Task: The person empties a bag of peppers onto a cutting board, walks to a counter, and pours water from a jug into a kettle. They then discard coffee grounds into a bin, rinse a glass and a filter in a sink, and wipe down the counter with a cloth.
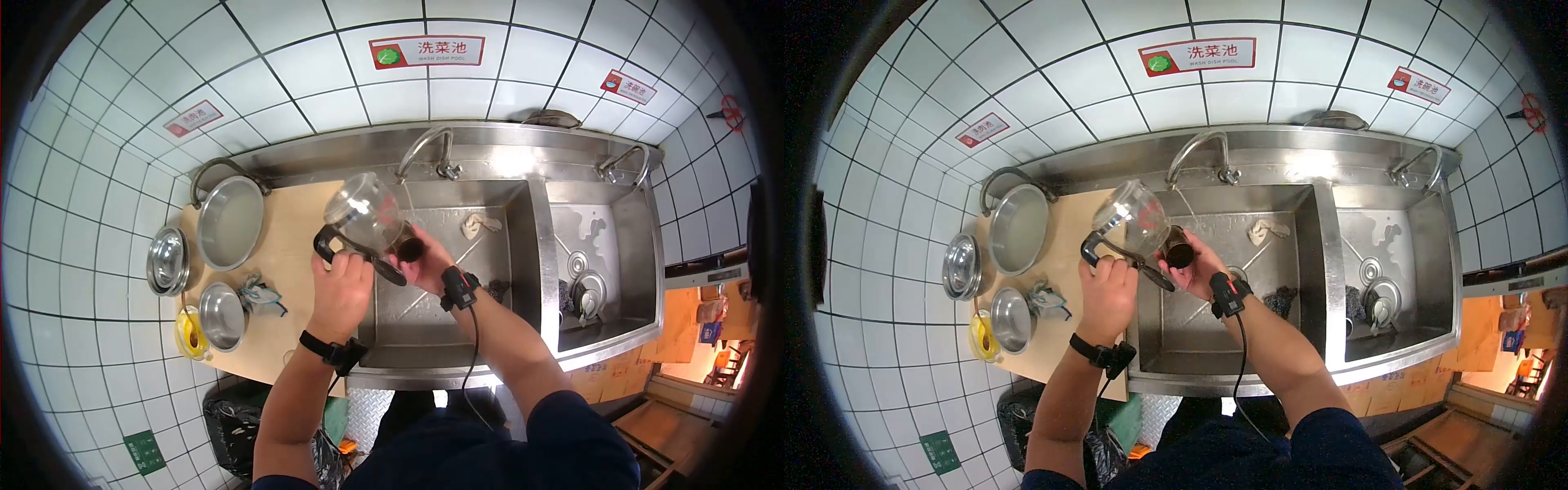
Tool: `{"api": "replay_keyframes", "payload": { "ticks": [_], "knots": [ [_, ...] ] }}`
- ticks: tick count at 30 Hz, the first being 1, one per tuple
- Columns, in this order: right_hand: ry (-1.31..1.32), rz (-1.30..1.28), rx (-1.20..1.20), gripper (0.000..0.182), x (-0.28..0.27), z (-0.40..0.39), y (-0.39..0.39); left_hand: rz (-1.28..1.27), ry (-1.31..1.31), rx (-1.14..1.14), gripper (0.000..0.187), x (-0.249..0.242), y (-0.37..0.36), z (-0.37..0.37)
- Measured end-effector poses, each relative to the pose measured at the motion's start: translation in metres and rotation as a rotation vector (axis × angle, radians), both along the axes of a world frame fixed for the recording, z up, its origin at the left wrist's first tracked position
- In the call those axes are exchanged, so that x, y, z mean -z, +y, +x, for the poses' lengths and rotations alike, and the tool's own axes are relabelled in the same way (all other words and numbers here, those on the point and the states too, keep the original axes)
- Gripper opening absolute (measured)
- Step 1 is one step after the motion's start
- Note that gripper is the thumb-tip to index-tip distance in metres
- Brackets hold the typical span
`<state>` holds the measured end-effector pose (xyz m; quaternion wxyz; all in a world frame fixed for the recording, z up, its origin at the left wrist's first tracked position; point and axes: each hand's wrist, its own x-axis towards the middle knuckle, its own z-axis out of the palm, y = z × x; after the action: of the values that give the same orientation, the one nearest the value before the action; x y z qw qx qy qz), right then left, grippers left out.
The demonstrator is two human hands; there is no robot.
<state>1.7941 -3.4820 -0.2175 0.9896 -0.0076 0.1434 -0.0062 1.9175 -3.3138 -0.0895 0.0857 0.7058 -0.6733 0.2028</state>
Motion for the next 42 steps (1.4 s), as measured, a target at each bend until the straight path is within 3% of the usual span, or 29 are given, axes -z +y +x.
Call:
{"api": "replay_keyframes", "payload": {
  "ticks": [2,8,15,21,23,24,26,27,30,36,38,42],
  "knots": [
    [0.123,-0.144,0.128,0.047,-0.011,-0.003,0.004,-0.011,0.003,-0.066,0.006,-0.002,0.004,0.002],
    [0.072,-0.174,0.275,0.046,-0.018,-0.023,-0.006,-0.003,0.026,-0.162,0.009,0.008,0.016,0.003],
    [0.109,-0.325,0.254,0.037,-0.011,-0.032,-0.012,0.023,0.080,-0.225,0.005,0.021,0.036,0.002],
    [0.191,-0.290,0.321,0.035,-0.027,-0.027,-0.005,-0.024,0.262,-0.435,0.010,0.045,0.059,0.002],
    [0.236,-0.348,0.279,0.036,-0.023,-0.024,-0.001,-0.337,0.552,-0.500,0.017,0.071,0.068,0.011],
    [0.284,-0.398,0.248,0.037,-0.024,-0.021,0.001,-0.345,0.554,-0.512,0.017,0.082,0.073,0.014],
    [0.279,-0.420,0.182,0.034,-0.025,-0.018,0.004,-0.512,1.528,-0.786,0.022,0.107,0.086,0.018],
    [0.319,-0.532,0.167,0.033,-0.026,-0.015,0.007,-0.698,1.715,-0.757,0.028,0.119,0.085,0.020],
    [0.386,-0.665,0.137,0.030,-0.032,-0.004,0.015,-0.797,1.918,-0.783,0.022,0.137,0.091,0.025],
    [0.362,-0.919,0.072,0.026,-0.041,0.008,0.026,-0.539,1.631,-0.859,0.031,0.169,0.105,0.041],
    [0.327,-1.126,0.069,0.025,-0.035,0.011,0.029,-0.639,0.885,-0.969,0.047,0.181,0.105,0.033],
    [0.303,-1.141,0.057,0.028,-0.043,0.014,0.039,-0.520,1.154,-0.994,0.064,0.110,0.104,-0.023]
  ]
}}
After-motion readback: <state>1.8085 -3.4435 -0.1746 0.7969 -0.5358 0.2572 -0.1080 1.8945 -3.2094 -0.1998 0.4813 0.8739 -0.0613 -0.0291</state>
